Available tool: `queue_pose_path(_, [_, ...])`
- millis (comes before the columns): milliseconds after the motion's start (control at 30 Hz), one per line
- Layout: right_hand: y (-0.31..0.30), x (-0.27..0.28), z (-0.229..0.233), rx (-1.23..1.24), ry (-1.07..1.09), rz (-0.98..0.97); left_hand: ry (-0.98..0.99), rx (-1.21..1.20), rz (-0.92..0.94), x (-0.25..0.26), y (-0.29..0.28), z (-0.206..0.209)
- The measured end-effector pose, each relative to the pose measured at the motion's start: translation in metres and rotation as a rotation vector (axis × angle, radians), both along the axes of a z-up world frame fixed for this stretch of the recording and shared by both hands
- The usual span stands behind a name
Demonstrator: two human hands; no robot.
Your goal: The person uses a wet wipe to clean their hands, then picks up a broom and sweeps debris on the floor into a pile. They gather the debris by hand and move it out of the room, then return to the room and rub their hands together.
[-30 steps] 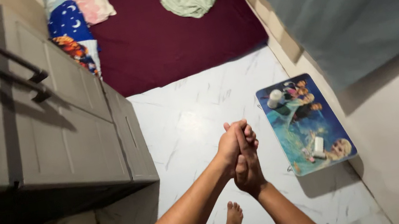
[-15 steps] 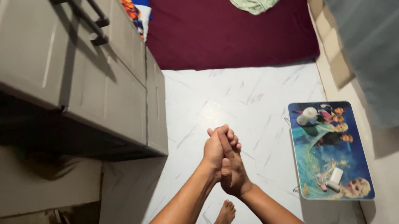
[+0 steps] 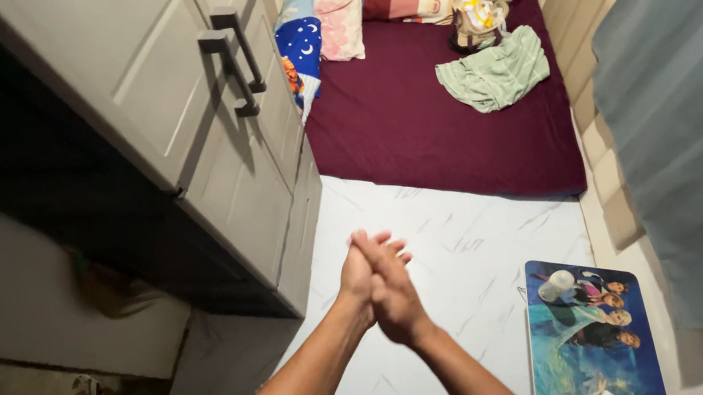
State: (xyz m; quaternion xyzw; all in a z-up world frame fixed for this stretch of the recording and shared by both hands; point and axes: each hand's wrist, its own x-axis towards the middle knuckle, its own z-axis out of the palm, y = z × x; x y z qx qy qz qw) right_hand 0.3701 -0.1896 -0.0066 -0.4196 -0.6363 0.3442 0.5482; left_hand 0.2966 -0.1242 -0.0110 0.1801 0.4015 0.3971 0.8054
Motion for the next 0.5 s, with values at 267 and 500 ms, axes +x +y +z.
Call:
queue_pose_path(267, [0.048,-0.018,0.031,-0.095,0.26,-0.063,0.353,0.928,-0.102,-0.02,-0.015,0.074])
queue_pose_path(500, [0.059,-0.104,0.081,-0.335,0.567,0.171,0.711,1.201,-0.043,-0.129,-0.026,0.107])
